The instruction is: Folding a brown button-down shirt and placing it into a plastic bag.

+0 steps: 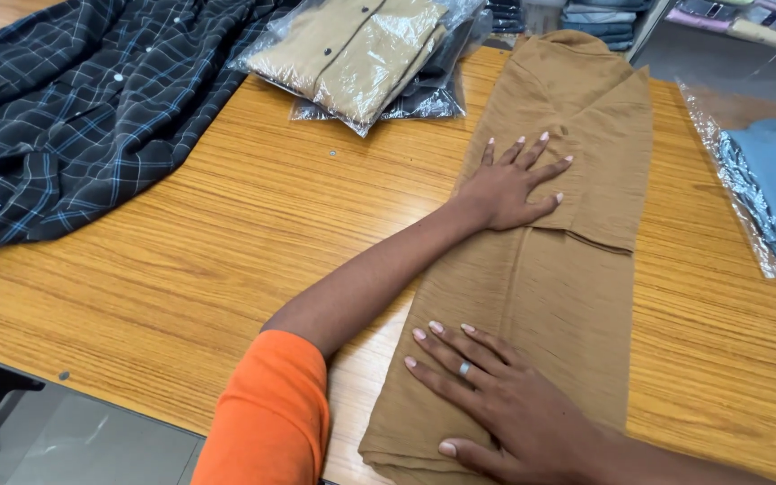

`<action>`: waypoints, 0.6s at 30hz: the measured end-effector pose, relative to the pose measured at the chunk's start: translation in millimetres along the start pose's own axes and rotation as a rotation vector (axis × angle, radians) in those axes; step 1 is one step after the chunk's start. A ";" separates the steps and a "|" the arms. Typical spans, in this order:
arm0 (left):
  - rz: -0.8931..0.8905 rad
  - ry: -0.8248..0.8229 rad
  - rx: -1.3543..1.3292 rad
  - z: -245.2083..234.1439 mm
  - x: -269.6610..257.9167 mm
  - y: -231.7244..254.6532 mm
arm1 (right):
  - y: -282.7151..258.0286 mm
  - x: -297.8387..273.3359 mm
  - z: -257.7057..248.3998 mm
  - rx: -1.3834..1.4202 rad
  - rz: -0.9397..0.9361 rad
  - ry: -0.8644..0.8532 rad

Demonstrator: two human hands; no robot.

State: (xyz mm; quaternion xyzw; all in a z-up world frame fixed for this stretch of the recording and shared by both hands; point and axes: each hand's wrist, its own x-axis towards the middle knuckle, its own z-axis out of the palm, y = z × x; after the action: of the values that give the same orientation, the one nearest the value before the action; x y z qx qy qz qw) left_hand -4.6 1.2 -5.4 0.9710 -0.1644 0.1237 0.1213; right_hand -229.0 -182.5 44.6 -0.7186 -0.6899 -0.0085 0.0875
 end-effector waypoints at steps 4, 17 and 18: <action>-0.002 -0.019 -0.012 -1.0 -3.0 1.9 | -1.7 -1.4 0.1 0.036 0.009 0.007; -0.012 -0.052 0.019 -7.9 -2.2 2.8 | 29.8 -0.6 -3.9 0.147 0.013 0.033; 0.001 -0.039 0.023 -5.9 -0.9 2.1 | 39.9 0.5 -4.9 0.088 0.079 0.061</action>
State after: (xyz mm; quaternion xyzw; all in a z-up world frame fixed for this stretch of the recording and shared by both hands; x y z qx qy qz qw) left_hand -7.4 1.2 0.3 0.9745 -0.1655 0.1069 0.1069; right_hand -188.9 -184.0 44.9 -0.7400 -0.6578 0.0034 0.1405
